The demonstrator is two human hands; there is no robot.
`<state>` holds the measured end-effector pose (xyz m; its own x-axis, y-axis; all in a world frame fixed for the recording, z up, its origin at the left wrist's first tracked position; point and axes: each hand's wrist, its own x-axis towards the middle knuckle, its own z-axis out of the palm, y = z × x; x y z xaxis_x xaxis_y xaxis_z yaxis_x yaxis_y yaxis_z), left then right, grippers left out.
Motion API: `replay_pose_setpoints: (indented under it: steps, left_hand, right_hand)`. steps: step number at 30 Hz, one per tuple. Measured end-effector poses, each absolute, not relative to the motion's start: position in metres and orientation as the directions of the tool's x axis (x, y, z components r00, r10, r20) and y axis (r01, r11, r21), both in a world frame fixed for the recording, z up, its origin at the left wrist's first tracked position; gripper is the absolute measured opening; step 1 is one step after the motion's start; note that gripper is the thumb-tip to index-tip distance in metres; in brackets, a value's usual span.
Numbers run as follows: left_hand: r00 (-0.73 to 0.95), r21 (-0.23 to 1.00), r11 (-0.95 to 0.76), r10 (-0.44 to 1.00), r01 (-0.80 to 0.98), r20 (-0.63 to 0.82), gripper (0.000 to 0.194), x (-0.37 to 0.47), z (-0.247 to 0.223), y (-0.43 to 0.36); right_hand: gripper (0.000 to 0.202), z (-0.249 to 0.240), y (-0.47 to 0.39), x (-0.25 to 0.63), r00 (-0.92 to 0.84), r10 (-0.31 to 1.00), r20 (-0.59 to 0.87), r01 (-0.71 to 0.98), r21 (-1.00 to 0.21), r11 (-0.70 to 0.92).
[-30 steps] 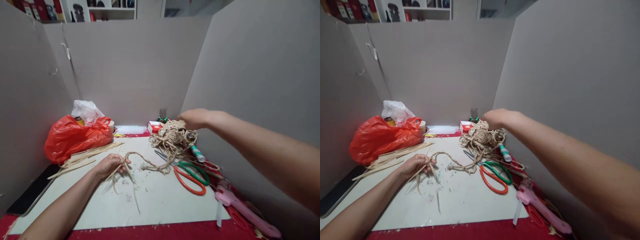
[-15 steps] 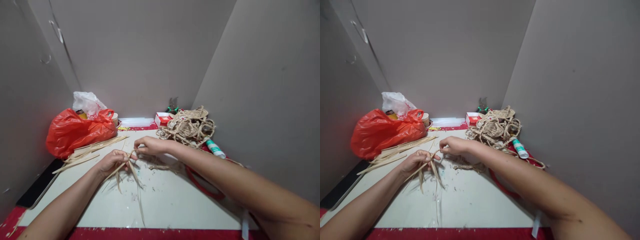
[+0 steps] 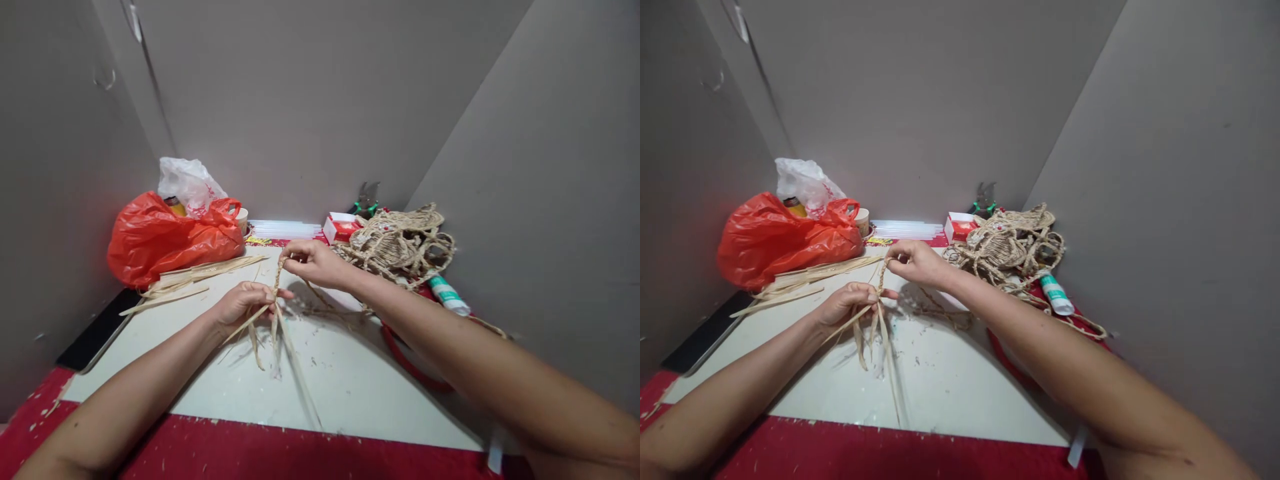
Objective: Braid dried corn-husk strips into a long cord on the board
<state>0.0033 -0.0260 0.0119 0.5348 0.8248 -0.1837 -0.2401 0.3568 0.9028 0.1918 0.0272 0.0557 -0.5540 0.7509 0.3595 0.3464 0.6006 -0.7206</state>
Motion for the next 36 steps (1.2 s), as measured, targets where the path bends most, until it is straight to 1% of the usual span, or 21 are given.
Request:
replay_pose_setpoints:
  steps: [1,3,5,6,9,12,14,16,19,21,23,25,28,30,33,36]
  left_hand:
    - [0.533,0.904,0.353,0.827,-0.242,-0.180,0.013,0.005,0.012,-0.028]
    - [0.512,0.903,0.349,0.839,-0.250,-0.183,0.014,0.010,0.012,-0.032]
    - [0.484,0.901,0.343,0.856,-0.267,-0.183,0.015,0.014,0.012,-0.035]
    - [0.464,0.901,0.332,0.868,-0.280,-0.175,0.016,0.016,0.012,-0.037]
    - [0.396,0.910,0.254,0.911,-0.327,-0.112,0.015,0.021,0.012,-0.039]
    - [0.318,0.943,0.114,0.948,-0.312,-0.009,0.014,0.021,0.016,-0.039]
    - [0.234,0.975,-0.041,0.968,-0.216,0.093,0.015,0.021,0.020,-0.039]
    - [0.159,0.975,-0.210,0.963,-0.074,0.219,0.016,0.020,0.023,-0.041]
    - [0.154,0.895,-0.432,0.897,0.110,0.414,0.016,0.019,0.021,-0.045]
    - [0.207,0.792,-0.574,0.817,0.208,0.538,0.014,0.019,0.016,-0.048]
    - [0.292,0.668,-0.685,0.729,0.290,0.620,0.013,0.018,0.011,-0.050]
    - [0.414,0.555,-0.752,0.659,0.355,0.628,0.016,0.016,0.007,-0.050]
    - [0.556,0.431,-0.797,0.604,0.423,0.571,0.019,0.013,0.003,-0.048]
    - [0.571,0.386,-0.803,0.594,0.454,0.566,0.019,0.012,0.002,-0.046]
    - [0.541,0.353,-0.794,0.600,0.495,0.590,0.019,0.011,-0.001,-0.044]
    - [0.540,0.308,-0.778,0.609,0.547,0.581,0.020,0.010,-0.005,-0.043]
  right_hand:
    - [0.010,0.059,0.022,0.188,-0.528,0.776,0.344,0.300,-0.780,0.550]
    - [0.008,0.064,0.010,0.182,-0.497,0.825,0.268,0.209,-0.886,0.414]
    - [0.006,0.066,0.000,0.179,-0.500,0.843,0.198,0.110,-0.951,0.289]
    - [0.004,0.066,-0.004,0.179,-0.508,0.841,0.186,0.060,-0.966,0.250]
    - [0.003,0.061,-0.011,0.182,-0.524,0.837,0.158,-0.084,-0.987,0.134]
    - [0.007,0.056,-0.014,0.188,-0.517,0.854,0.063,-0.192,-0.980,-0.044]
    - [0.011,0.053,-0.016,0.191,-0.514,0.858,0.000,-0.233,-0.963,-0.139]
    - [0.014,0.049,-0.017,0.193,-0.493,0.868,-0.058,-0.275,-0.936,-0.219]
    - [0.013,0.044,-0.018,0.192,-0.444,0.881,-0.164,-0.359,-0.868,-0.342]
    - [0.010,0.041,-0.017,0.189,-0.436,0.863,-0.257,-0.380,-0.816,-0.436]
    - [0.007,0.038,-0.017,0.186,-0.425,0.836,-0.346,-0.382,-0.769,-0.513]
    - [0.007,0.037,-0.017,0.184,-0.402,0.817,-0.413,-0.386,-0.732,-0.561]
    - [0.013,0.038,-0.020,0.184,-0.384,0.809,-0.445,-0.406,-0.706,-0.581]
    - [0.016,0.040,-0.022,0.186,-0.396,0.809,-0.434,-0.410,-0.705,-0.579]
    - [0.015,0.042,-0.028,0.189,-0.424,0.816,-0.393,-0.436,-0.701,-0.564]
    - [0.018,0.041,-0.033,0.191,-0.426,0.823,-0.376,-0.460,-0.693,-0.555]
